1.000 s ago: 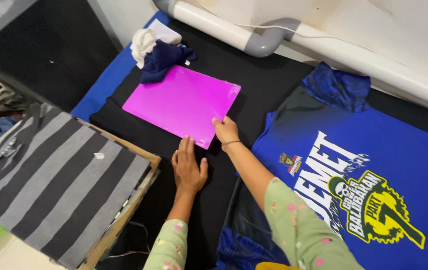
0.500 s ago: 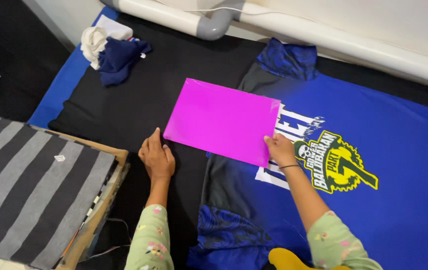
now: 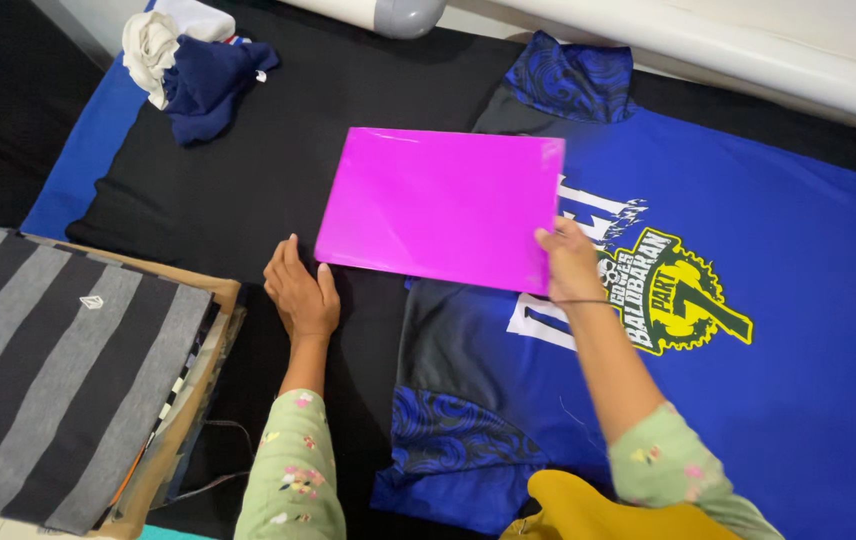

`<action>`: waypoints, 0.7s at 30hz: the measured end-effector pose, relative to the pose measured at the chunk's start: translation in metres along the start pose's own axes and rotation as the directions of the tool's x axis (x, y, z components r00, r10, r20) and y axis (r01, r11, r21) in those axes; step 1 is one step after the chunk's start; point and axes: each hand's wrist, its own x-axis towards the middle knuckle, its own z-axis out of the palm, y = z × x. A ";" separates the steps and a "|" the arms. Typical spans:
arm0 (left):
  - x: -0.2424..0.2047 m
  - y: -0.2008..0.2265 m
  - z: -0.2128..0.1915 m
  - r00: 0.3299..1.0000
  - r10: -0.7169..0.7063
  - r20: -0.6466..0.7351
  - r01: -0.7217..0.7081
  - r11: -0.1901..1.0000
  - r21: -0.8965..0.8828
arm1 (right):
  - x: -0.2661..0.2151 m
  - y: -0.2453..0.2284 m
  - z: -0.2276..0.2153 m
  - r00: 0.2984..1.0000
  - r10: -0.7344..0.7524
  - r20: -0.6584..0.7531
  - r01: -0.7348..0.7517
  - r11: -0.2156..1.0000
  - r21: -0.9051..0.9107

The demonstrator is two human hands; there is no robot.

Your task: The person irons a striped t-shirt and a blue jersey by hand, using a folding template to fold them into a stack.

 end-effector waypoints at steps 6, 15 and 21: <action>0.000 -0.002 0.000 0.996 0.066 0.058 -0.073 0.989 0.132 | -0.019 0.011 -0.061 0.994 0.002 -0.107 -0.022 0.982 -0.187; 0.003 0.002 0.001 0.993 0.108 0.045 -0.115 0.974 0.196 | -0.032 0.034 -0.030 0.942 -0.337 0.006 0.184 0.499 -0.847; 0.002 0.000 -0.001 0.990 0.133 0.047 -0.140 0.969 0.202 | -0.048 0.031 -0.019 0.888 -0.450 0.088 0.306 0.439 -0.845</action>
